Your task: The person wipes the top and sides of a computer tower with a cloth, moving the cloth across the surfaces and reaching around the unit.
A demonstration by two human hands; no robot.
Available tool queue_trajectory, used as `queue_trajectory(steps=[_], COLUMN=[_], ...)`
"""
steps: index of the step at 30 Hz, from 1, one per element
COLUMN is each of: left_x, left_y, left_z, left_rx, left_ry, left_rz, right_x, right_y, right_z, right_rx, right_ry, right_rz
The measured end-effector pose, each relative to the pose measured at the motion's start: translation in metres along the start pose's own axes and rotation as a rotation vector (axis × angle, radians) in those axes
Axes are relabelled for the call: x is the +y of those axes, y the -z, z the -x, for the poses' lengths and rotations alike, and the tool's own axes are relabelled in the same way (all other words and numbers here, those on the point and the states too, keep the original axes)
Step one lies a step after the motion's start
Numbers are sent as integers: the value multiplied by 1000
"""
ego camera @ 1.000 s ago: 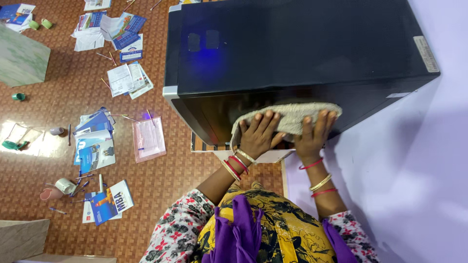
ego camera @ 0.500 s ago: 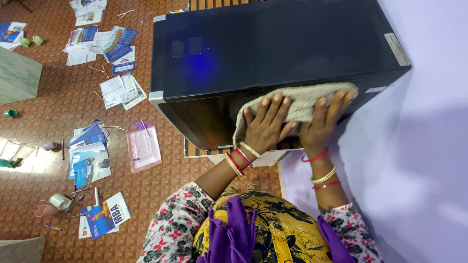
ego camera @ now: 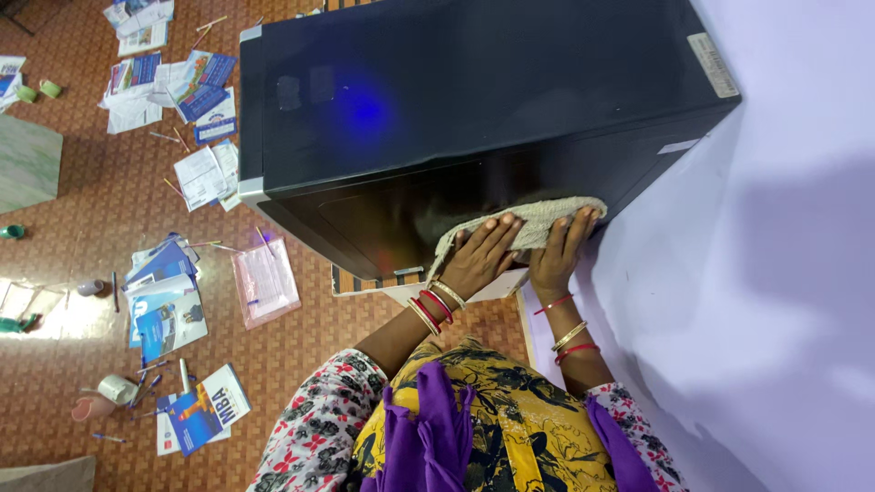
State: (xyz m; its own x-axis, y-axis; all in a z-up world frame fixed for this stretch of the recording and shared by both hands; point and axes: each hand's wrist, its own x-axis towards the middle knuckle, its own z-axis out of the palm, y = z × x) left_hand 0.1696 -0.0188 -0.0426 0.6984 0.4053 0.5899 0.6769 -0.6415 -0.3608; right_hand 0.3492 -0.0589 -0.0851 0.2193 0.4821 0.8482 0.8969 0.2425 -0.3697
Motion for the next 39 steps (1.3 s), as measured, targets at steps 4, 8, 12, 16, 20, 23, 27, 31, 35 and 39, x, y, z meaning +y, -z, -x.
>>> queue_trajectory(steps=[4,8,12,16,20,23,27,31,35,39], left_x=[9,10,-1,-3,1,2,10,8,10,14], left_y=[6,38,79,101,82,63,56,78,90,71], left_z=[-9,-58,-114,-138,-116,-86,-86,-121,-143,-128], left_rx=[20,36,226,203,135,74,40,77,99,98], left_ry=[33,84,61,84,46,-15,-11,-16,18,-5], left_rz=[53,192,170,179,172,158,243,225,308,225], right_x=[1,-18,-25,-23,-10,-11,-8,1,-3,3], right_y=[8,31,61,70,62,36,43,69,82,72], right_z=[-5,-62,-135,-166,-137,-105,-100,-153,-179,-152], right_rx=[-35,58,156,202,183,250,213,226,243,210], right_ry=[-9,-9,9,0,-5,-3,-21,3,13,-34], right_rz=[1,-50,-38,22,95,53,50,148,137,105])
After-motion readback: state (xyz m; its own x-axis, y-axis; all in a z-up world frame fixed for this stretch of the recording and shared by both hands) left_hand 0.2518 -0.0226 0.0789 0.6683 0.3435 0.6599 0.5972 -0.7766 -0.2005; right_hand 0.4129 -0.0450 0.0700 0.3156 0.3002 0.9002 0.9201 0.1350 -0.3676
